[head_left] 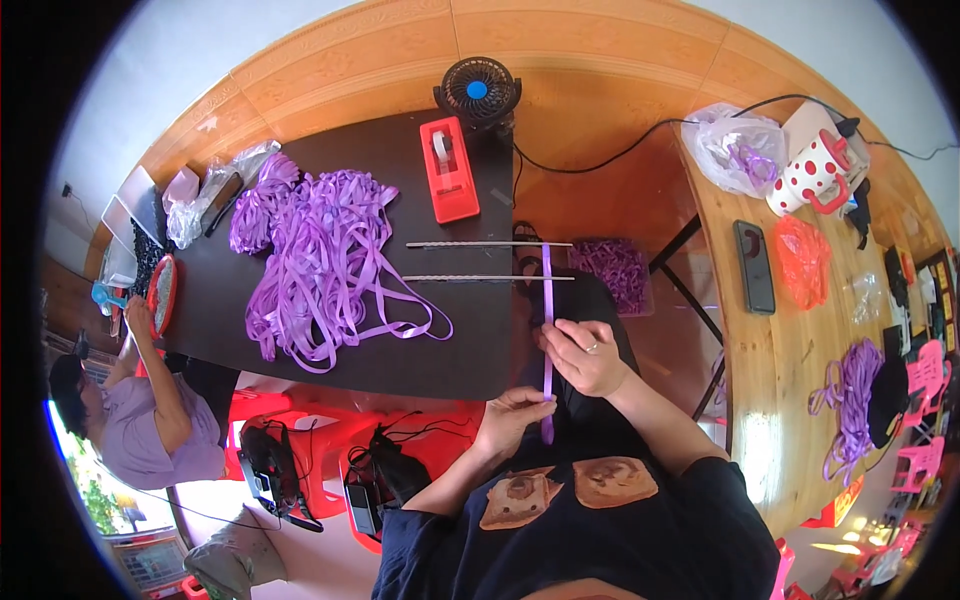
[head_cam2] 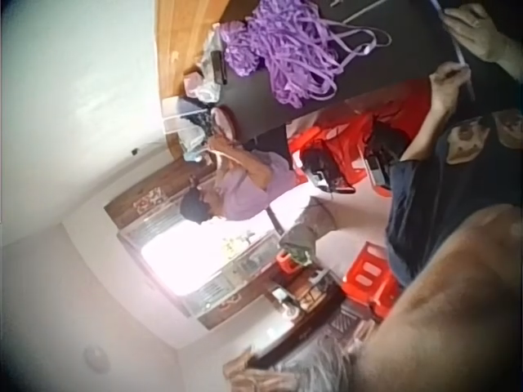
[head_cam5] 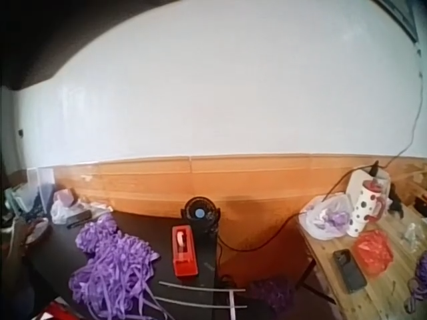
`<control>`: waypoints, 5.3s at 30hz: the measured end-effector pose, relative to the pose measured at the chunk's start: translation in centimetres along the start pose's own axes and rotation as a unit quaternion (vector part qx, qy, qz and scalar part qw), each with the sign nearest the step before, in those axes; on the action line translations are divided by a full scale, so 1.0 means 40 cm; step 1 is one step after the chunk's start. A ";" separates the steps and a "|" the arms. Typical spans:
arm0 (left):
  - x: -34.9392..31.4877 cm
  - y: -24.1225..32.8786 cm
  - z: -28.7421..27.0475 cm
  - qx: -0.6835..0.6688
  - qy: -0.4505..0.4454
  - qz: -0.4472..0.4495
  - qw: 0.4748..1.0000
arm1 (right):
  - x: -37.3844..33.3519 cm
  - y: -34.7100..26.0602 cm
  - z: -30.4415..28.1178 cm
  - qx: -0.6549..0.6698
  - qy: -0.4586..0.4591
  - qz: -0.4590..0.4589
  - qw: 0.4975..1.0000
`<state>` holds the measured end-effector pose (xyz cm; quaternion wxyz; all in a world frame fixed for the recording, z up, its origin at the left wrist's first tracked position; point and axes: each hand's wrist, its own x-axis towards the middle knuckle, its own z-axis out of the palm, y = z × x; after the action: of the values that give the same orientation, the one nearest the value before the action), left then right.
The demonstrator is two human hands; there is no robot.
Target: The recorder is making decorative flowers or bows by wrapping long purple ribbons around a metal frame and securing segments with adhesive tape.
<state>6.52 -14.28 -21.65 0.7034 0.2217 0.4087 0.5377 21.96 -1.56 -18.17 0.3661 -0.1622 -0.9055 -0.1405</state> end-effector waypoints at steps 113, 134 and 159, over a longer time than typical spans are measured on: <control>0.019 0.022 0.044 0.062 0.064 0.054 0.995 | 0.010 -0.034 0.003 0.002 0.029 0.005 1.000; 0.268 0.009 0.104 0.068 0.127 0.135 0.980 | 0.263 0.313 0.085 0.434 0.052 0.250 0.864; 0.393 0.090 0.155 0.054 0.189 0.308 0.931 | 0.035 0.188 0.197 0.667 -0.071 0.641 0.373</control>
<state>10.88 2.40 -20.73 0.3994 0.2685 0.4740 0.7374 19.13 8.47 -21.61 0.2705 -0.4064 -0.3534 0.7979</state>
